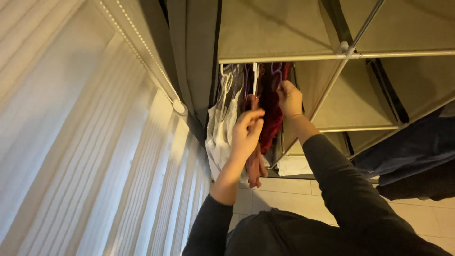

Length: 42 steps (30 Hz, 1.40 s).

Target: Removing multiple garments from hangers and placing them on a bed.

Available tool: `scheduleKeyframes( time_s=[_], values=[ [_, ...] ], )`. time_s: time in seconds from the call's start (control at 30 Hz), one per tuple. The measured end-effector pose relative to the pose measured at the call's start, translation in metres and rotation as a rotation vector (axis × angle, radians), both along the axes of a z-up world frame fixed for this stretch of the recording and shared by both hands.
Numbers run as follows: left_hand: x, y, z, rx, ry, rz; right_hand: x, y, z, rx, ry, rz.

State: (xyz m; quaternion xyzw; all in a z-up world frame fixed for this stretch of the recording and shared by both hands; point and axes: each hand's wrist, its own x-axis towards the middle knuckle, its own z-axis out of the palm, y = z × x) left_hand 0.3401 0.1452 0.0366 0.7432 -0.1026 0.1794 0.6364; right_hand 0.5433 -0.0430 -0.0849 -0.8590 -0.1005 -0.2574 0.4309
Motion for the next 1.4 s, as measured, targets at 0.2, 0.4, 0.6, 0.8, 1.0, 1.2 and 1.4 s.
scheduleKeyframes(
  time_s=[0.2,0.4,0.6,0.8,1.0,1.2,1.4],
  values=[
    [0.091,-0.029,0.002,-0.144,0.075,0.006,-0.006,-0.005,0.021,-0.175,-0.121,-0.01],
    [0.102,-0.032,-0.023,-0.086,0.207,0.015,-0.034,-0.034,0.017,-0.23,-0.075,0.028],
    [0.102,-0.03,-0.068,-0.036,0.322,0.042,-0.087,-0.077,0.044,-0.135,-0.037,0.042],
    [0.098,-0.047,-0.074,0.066,0.345,-0.026,-0.159,-0.099,0.106,-0.089,0.055,0.115],
    [0.067,-0.078,-0.034,0.06,0.393,-0.053,-0.23,-0.105,0.143,-0.122,0.068,0.092],
    [0.069,-0.094,-0.084,0.321,0.306,-0.014,-0.301,-0.112,0.146,-0.114,0.144,-0.063],
    [0.059,-0.119,-0.116,0.5,0.336,-0.215,-0.358,-0.158,0.106,-0.033,0.167,-0.26]
  ],
)
